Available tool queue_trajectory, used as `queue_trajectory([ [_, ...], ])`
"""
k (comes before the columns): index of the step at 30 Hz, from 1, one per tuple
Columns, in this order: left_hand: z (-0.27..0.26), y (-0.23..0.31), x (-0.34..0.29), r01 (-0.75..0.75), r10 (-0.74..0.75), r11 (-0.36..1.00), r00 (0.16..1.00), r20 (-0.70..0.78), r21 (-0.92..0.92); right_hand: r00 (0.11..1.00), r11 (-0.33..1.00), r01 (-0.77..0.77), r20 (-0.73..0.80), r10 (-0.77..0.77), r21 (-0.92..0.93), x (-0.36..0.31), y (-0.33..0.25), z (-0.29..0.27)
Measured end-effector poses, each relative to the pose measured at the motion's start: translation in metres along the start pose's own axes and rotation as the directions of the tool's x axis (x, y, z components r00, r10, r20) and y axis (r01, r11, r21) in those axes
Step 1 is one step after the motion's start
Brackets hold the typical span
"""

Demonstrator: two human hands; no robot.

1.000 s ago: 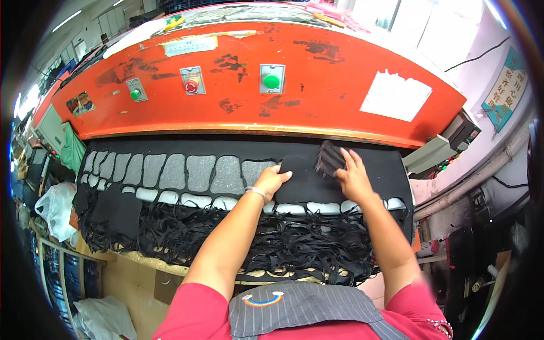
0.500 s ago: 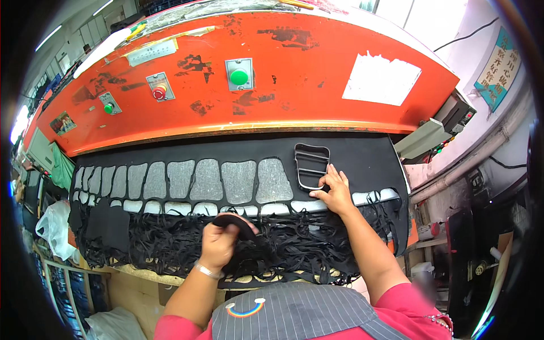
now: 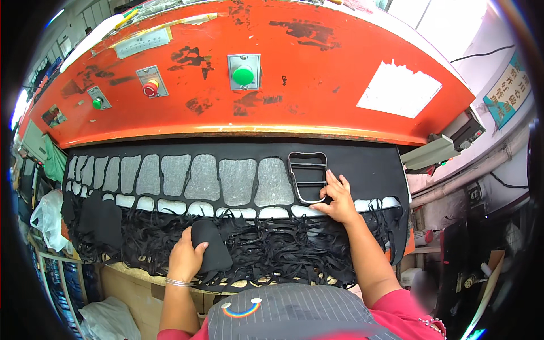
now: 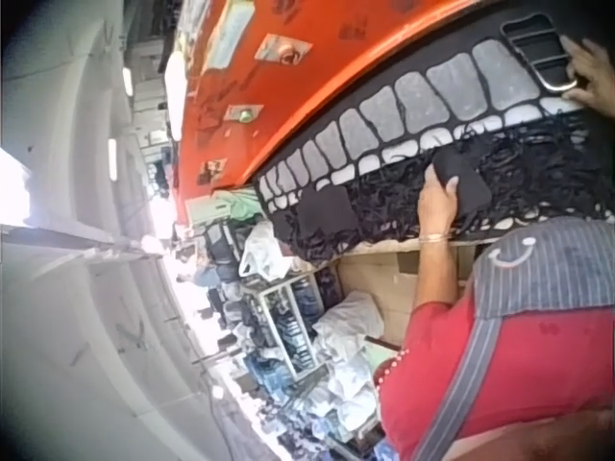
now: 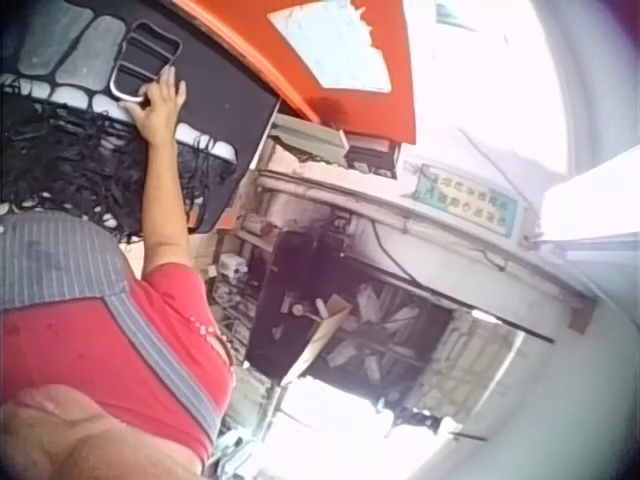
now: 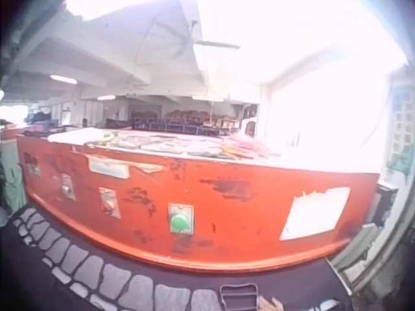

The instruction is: Operating a hydraulic cutting machine to die-cut shoe components and then bundling the finished parts with elastic bands.

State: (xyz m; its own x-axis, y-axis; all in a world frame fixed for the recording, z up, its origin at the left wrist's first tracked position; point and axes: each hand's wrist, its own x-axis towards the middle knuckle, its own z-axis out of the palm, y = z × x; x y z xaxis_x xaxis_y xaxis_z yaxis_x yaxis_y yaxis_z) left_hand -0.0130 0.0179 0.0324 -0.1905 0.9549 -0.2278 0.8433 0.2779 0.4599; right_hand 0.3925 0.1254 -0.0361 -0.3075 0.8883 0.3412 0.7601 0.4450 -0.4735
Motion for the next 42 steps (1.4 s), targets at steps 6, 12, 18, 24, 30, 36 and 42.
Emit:
queue_trajectory([
  [6,-0.04,-0.015,0.032,-0.232,0.166,0.954,0.936,-0.311,-0.191,0.997,0.998,-0.062,0.052,0.063,-0.024,-0.002,-0.007,-0.008],
  [12,-0.108,-0.083,0.105,-0.484,0.014,0.741,0.704,-0.71,-0.465,0.991,0.998,-0.002,-0.132,-0.006,-0.065,0.014,-0.096,-0.046],
  [18,-0.206,-0.079,0.137,-0.625,-0.208,0.716,0.231,-0.95,-0.309,0.928,0.967,0.234,-0.319,-0.192,0.097,0.073,-0.223,-0.082],
  [24,-0.257,-0.098,0.15,-0.335,-0.224,0.9,0.19,-0.956,-0.277,0.886,0.989,0.135,-0.438,-0.15,-0.065,0.105,-0.261,-0.072],
  [30,-0.158,-0.046,0.069,-0.574,0.1,0.798,0.428,-0.898,-0.185,0.994,0.994,0.109,0.01,-0.11,0.026,-0.002,-0.218,-0.084],
  [36,0.018,0.061,-0.115,-0.747,0.654,0.622,0.66,-0.37,-0.234,0.893,0.977,0.153,0.444,-0.072,-0.149,-0.138,-0.196,-0.073],
  [42,0.074,0.105,-0.166,-0.65,0.654,0.754,0.728,-0.206,0.096,0.976,0.969,0.099,0.211,-0.051,-0.225,-0.17,-0.183,-0.065],
])
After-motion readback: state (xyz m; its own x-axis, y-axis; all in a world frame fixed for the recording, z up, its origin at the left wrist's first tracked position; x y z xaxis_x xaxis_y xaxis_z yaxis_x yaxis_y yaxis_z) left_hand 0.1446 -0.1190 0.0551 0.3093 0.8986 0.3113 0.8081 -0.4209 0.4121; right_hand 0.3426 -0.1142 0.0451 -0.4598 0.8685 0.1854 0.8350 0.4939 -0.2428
